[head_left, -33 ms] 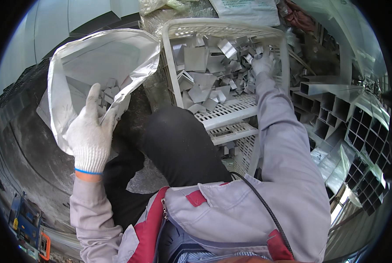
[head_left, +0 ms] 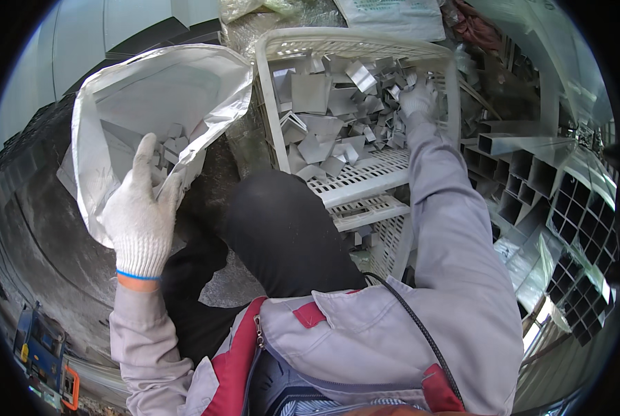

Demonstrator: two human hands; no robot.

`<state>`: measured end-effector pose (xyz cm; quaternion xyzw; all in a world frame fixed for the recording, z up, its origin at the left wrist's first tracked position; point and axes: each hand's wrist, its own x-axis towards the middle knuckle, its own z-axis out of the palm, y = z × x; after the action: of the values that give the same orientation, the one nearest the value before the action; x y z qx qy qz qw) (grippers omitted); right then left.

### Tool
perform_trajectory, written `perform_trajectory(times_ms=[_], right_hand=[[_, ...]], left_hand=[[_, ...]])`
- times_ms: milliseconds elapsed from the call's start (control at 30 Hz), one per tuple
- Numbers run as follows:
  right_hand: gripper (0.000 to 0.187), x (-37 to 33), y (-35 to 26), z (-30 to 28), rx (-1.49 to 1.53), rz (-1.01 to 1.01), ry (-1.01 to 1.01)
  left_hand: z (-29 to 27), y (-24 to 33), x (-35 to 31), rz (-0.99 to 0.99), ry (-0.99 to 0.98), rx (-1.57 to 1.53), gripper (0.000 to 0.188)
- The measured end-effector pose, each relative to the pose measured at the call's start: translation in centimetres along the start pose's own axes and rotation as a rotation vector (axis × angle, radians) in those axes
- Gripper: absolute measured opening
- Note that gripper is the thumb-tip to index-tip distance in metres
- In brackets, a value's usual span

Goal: The person picks up a handwritten note, then walks to a crate of metal pieces. They squat and repeatedly pick up small metal pieces with gloved hands, placing them into a white bag. The person then stands and walks to a pile of bags, placing the filled bag on top.

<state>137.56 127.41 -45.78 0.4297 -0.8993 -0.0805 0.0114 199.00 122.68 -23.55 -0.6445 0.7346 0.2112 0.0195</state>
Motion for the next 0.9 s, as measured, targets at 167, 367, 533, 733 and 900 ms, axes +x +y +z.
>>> perform_trajectory(times_ms=[167,367,533,733,900], right_hand=[[0.082,4.4,-1.9,2.1,-0.199,-0.007,-0.054],[0.064,6.9,-4.0,2.3,-0.261,0.108,-0.218],[0.044,8.0,-3.2,2.9,-0.290,0.043,-0.219],[0.048,3.3,-1.2,4.6,0.001,0.073,0.017],[0.035,-2.5,1.6,4.2,0.820,0.445,-0.018]], left_hand=[[0.3,1.3,0.3,0.027,0.044,-0.089,0.060],[1.5,1.9,1.2,0.025,-0.005,-0.189,0.058],[1.4,1.6,1.2,0.101,-0.006,-0.224,0.059],[-0.2,1.8,0.5,0.190,0.069,-0.233,0.047],[-1.7,2.1,0.2,0.258,0.084,-0.263,0.045]])
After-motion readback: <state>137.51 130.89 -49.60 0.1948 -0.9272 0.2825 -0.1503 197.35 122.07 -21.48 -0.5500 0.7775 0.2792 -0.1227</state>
